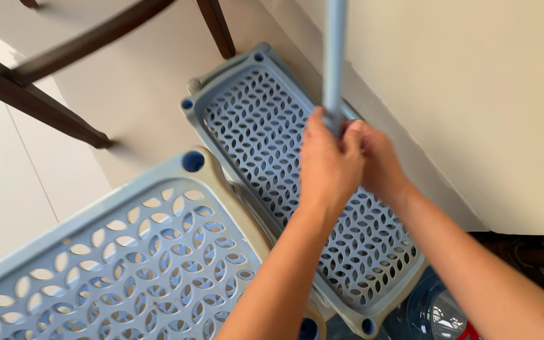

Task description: The person assembles a light blue plastic shelving unit by inserting vertical poles into the corner holes of perforated shelves and stacking them. The person handles the shelves and poles by hand, aligning and pressing the parts together to form a three-tier rack.

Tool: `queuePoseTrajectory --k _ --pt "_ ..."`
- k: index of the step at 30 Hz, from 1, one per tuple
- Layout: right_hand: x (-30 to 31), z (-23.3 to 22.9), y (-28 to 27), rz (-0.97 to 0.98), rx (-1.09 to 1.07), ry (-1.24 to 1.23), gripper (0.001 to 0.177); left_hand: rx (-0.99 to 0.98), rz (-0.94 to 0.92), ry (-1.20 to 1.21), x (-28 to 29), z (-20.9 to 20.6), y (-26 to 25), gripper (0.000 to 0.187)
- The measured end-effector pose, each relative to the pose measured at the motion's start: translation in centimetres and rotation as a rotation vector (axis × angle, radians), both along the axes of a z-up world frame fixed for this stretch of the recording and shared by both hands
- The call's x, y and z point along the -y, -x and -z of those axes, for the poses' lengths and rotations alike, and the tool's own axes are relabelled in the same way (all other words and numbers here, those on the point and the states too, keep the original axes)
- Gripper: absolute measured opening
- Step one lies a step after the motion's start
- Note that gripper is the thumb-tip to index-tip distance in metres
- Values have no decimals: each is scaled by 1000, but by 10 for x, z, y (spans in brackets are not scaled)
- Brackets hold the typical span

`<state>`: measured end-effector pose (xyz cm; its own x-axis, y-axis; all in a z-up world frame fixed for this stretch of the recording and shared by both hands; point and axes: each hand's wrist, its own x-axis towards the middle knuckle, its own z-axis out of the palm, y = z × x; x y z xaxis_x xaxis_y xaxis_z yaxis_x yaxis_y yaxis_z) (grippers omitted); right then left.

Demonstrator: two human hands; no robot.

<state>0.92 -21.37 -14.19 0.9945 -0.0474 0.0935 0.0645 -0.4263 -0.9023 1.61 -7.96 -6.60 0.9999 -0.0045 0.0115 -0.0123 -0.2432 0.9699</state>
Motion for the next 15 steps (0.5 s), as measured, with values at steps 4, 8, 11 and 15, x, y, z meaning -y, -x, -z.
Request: queuePoseTrajectory --k 4,8,11,15 --pt "-61 -87 10 -223 -36 -192 25 303 -76 100 -55 -48 6 50" --pt "-122 -136 4 -341 31 -299 28 165 -45 144 -120 -84 8 32" --pt "-153 -150 1 -377 55 -205 27 171 -13 152 -161 -94 7 25" --pt "-177 -149 -6 -308 133 36 26 243 62 194 -189 -91 4 21"
